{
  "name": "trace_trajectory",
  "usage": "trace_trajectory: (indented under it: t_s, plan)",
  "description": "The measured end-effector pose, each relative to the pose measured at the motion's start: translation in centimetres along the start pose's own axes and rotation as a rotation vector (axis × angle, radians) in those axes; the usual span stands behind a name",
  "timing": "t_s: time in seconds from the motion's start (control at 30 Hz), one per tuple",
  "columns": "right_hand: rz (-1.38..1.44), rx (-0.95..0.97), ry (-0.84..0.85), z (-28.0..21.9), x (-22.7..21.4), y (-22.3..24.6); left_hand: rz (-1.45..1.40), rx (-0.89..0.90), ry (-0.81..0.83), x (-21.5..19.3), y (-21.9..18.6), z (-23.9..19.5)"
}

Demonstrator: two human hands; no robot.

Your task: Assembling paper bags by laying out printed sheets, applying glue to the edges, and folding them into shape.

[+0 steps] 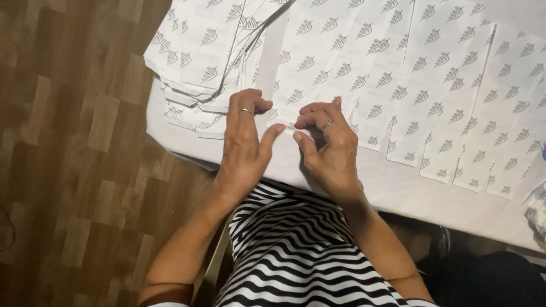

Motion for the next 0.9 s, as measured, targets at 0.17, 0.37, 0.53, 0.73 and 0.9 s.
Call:
trace_trajectory:
  t_s: [0.17,0.37,0.53,0.73,0.9]
  plan:
    - [0.006,-0.001,-0.034,0.0,0.2,0.2,-0.077,-0.007,-0.039,-0.3,0.9,-0.1]
    - [-0.017,-0.039,-0.082,-0.4,1.8,-0.5,-0.057,-0.014,-0.059,0.0,0.8,-0.2]
    - [0.062,-0.017,-0.047,-0.8,1.1,-1.6,-0.038,-0.017,-0.071,0.5,0.3,-0.3]
    - [0.065,0.002,-0.089,-0.9,1.1,-1.5,0.042,0.016,-0.006,0.9,0.9,-0.3]
    - [0.046,-0.03,-0.108,-1.4,1.5,-1.7,0.036,0.009,-0.009,0.7,0.2,0.0]
Point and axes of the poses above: each hand's wrist, its own z-axis towards the middle knuckle, its own x-axis out of the palm, y = z × x, the point moved 2 cm from there along z, towards the middle knuckle, and after that the axes turned 12 degrees about -z, right-handed, at the moved point
